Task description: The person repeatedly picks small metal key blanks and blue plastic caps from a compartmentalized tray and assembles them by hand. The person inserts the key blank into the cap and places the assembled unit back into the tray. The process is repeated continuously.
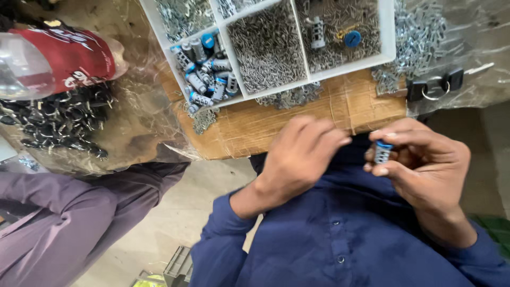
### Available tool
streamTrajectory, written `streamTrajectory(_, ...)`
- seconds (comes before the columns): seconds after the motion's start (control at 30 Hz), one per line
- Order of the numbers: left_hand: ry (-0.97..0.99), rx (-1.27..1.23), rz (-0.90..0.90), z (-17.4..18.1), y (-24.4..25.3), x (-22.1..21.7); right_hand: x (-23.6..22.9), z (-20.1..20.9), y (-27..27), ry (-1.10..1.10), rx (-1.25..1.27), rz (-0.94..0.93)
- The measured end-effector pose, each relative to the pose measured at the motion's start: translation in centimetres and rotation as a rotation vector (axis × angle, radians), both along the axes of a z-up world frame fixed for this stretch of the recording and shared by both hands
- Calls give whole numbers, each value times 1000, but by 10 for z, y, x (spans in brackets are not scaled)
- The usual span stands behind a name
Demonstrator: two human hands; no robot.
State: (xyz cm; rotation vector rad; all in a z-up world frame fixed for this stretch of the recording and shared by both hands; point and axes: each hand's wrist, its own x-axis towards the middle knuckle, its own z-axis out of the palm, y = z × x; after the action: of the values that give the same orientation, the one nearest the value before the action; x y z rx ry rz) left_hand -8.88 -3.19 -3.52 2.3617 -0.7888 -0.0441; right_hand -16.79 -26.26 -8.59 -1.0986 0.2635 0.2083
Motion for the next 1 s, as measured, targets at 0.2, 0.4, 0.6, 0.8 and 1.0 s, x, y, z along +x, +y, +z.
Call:
streamTrajectory(0.2, 187, -329, 208, 14, -1, -18, 15, 1, 14, 21, 15, 28)
streamTrajectory(0.4, 151, -366, 73, 16, -19, -7, 14, 9, 11, -40, -78, 47)
streamTrajectory(0.6, 399, -341, 15, 16, 1, -11, 14, 2, 17, -106, -186, 171)
streamTrajectory(0.8, 1100, -913, 189, 3, -10, -25, 11, -1, 3, -159, -163, 184)
streamTrajectory(1.0, 14, 84, 131, 1, -39, 6, 2, 9, -10, -10, 23, -133)
